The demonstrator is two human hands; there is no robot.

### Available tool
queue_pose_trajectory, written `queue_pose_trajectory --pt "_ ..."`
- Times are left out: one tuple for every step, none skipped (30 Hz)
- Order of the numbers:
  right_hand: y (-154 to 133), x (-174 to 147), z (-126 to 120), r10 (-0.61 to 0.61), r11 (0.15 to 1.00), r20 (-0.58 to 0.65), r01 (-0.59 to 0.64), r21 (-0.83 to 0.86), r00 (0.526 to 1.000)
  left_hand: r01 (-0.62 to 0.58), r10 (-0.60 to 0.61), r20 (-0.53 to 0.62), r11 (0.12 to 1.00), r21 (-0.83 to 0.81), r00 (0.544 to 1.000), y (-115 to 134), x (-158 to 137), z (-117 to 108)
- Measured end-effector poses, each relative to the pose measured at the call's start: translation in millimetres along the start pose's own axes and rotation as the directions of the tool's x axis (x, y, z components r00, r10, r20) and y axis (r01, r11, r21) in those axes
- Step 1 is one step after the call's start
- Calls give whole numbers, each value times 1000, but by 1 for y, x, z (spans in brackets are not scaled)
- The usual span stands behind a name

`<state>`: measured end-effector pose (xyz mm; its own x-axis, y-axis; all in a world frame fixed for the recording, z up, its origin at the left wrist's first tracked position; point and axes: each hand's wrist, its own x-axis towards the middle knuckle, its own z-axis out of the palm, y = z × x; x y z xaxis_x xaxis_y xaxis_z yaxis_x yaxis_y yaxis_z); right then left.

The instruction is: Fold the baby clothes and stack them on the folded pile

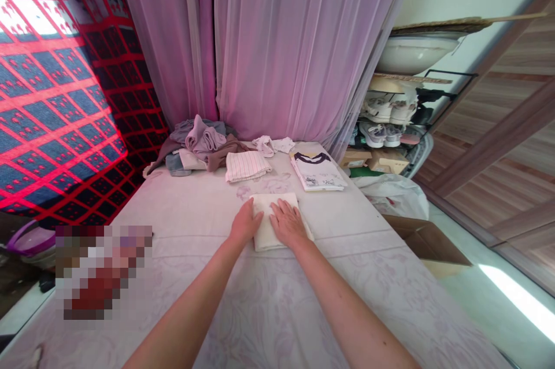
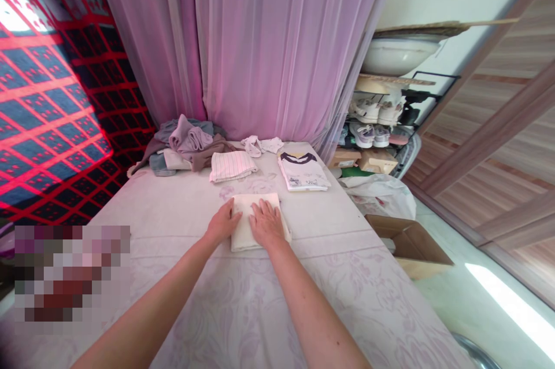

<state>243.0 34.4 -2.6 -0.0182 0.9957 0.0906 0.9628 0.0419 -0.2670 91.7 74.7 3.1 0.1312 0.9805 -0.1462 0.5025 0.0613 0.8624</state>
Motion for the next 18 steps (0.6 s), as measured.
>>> queue_pose_trajectory --pt "0 -1 -1 0 1000 -39 0 2 999 52 -52 12 997 -60 999 0 -1 -3" --pt "0 -2 -1 -1 1000 -80 2 11 997 95 -93 29 991 -93 995 0 -2 -6" --pt "1 -3 -1 1 1000 -120 3 31 993 130 -125 52 985 -113 991 0 -4 -9" --pt "2 -4 -1 7 998 -156 3 62 988 165 -154 85 976 -143 984 1 -7 -11" --pt "3 -5 -1 19 994 -184 0 106 983 198 -178 125 965 -171 976 2 -10 -14" --pt "5 -5 -1 40 987 -205 -7 161 978 226 -195 168 955 -194 966 4 -13 -15" --pt "7 -5 -1 68 975 -219 -18 223 973 250 -207 206 945 -210 957 6 -17 -15" --pt "10 -5 -1 99 957 -229 -30 289 968 266 -214 234 938 -222 949 8 -20 -14" --pt "13 -4 -2 131 934 -240 -39 354 962 276 -218 248 933 -229 944 11 -23 -11" --pt "17 -4 -4 163 908 -253 -45 416 954 279 -221 246 932 -233 944 13 -26 -7" --pt "22 -4 -6 197 880 -267 -50 472 943 276 -223 229 933 -233 948 16 -28 -2" --pt "27 -4 -10 236 851 -283 -58 521 929 268 -224 201 936 -227 953 19 -28 2" --pt "32 -4 -14 282 823 -299 -69 564 912 257 -223 169 942 -215 960 23 -28 5" --pt "38 -5 -18 329 795 -311 -84 601 891 241 -217 137 950 -196 967 28 -26 6" --pt "44 -5 -22 374 770 -321 -99 630 870 222 -206 108 960 -171 973 34 -22 4" --pt "50 -7 -25 413 749 -330 -111 653 849 199 -189 83 970 -138 979 42 -18 -1" --pt "55 -8 -28 444 732 -336 -120 671 830 170 -164 62 980 -99 984 51 -12 -9" --pt "59 -9 -30 465 718 -340 -123 686 817 139 -137 41 989 -51 990 63 -6 -21"
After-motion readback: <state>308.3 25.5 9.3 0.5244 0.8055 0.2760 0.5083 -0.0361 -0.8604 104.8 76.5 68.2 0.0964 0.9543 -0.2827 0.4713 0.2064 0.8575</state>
